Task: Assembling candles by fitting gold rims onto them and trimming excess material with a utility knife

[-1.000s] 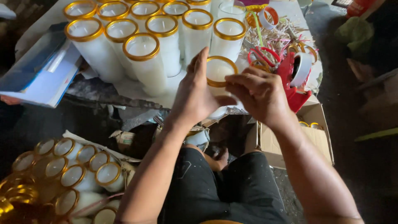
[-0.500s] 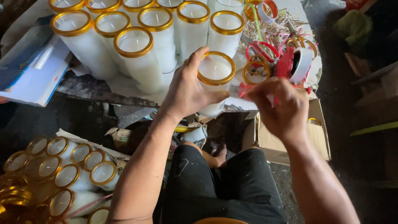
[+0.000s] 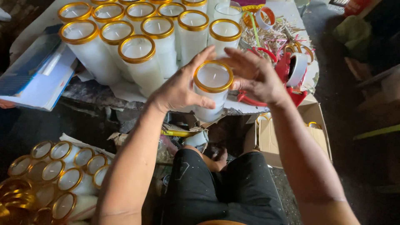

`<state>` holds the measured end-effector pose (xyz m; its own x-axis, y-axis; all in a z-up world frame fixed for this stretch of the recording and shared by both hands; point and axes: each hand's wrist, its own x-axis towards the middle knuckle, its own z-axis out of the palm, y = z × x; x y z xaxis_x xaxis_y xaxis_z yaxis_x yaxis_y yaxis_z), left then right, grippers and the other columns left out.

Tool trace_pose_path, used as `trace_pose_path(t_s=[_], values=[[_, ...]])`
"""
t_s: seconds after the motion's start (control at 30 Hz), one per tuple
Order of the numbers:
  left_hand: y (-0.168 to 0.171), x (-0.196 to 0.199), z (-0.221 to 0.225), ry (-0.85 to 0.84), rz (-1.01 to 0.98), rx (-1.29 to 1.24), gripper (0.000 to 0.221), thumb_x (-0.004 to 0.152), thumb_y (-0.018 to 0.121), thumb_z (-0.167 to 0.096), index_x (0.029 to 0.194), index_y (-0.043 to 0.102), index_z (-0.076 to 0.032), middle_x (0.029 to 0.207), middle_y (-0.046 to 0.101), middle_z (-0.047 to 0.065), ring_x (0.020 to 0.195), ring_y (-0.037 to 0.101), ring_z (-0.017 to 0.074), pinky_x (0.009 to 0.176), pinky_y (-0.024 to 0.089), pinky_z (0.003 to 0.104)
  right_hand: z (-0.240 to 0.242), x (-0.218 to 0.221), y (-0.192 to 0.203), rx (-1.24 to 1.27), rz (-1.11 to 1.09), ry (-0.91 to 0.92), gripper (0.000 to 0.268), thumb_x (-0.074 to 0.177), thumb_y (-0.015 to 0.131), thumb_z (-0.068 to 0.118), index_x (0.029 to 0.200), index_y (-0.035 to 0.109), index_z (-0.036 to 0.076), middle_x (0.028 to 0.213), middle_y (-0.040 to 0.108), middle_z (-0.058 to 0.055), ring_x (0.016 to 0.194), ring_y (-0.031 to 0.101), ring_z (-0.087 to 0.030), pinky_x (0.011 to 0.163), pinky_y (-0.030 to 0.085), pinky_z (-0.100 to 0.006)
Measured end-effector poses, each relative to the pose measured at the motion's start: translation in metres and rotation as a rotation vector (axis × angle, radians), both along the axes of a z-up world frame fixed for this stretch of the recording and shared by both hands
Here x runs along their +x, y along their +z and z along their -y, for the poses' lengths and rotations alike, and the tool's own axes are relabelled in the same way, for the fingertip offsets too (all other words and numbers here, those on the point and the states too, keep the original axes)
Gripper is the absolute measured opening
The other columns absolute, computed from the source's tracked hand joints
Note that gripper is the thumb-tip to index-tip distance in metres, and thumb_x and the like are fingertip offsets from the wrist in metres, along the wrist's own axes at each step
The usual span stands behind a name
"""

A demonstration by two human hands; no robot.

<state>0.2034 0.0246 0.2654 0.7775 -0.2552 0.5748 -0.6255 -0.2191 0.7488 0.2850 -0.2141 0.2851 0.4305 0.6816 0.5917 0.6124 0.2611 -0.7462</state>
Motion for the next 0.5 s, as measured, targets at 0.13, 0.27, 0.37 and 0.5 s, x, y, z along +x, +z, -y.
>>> trace_pose_path(t_s=[0.13, 0.27, 0.37, 0.5], values=[[-0.001, -0.013, -0.005, 0.029, 0.020, -0.018, 0.125, 0.067, 0.101, -0.013, 0.164, 0.022, -0.008, 0.159, 0.038, 0.033, 0.143, 0.044, 0.0482, 0.116, 0.040, 0.056, 0.002, 0.003, -0.021, 0.059, -0.057, -0.178, 0.046, 0.088, 0.076, -0.002, 0.131, 0.062, -0.009, 0.115, 0.069, -0.027, 0.108, 0.067, -0.035, 0.094, 0.055, -0.047], [-0.005, -0.021, 0.010, 0.188, 0.036, 0.026, 0.109, 0.075, 0.098, -0.034, 0.161, 0.035, -0.013, 0.158, 0.047, 0.019, 0.133, 0.056, 0.0313, 0.099, 0.052, 0.044, 0.001, 0.005, -0.042, 0.088, -0.153, -0.398, 0.026, 0.100, 0.067, -0.002, 0.125, 0.069, -0.005, 0.099, 0.073, -0.018, 0.089, 0.073, -0.022, 0.083, 0.060, -0.037], [-0.007, -0.012, 0.025, 0.336, 0.149, 0.018, 0.096, 0.072, 0.099, -0.038, 0.145, 0.050, -0.001, 0.131, 0.065, 0.023, 0.116, 0.065, 0.0368, 0.087, 0.051, 0.041, -0.010, 0.000, -0.037, 0.231, -0.338, -0.341, 0.028, 0.106, 0.062, 0.017, 0.122, 0.069, -0.005, 0.097, 0.069, -0.017, 0.088, 0.071, -0.021, 0.086, 0.062, -0.038], [-0.009, -0.006, 0.025, 0.325, 0.150, -0.011, 0.091, 0.073, 0.097, -0.039, 0.144, 0.052, -0.003, 0.129, 0.068, 0.019, 0.114, 0.065, 0.0322, 0.087, 0.050, 0.036, -0.023, -0.005, -0.021, 0.260, -0.421, -0.300, 0.034, 0.104, 0.063, 0.022, 0.125, 0.069, -0.004, 0.103, 0.069, -0.017, 0.091, 0.068, -0.017, 0.089, 0.059, -0.035]])
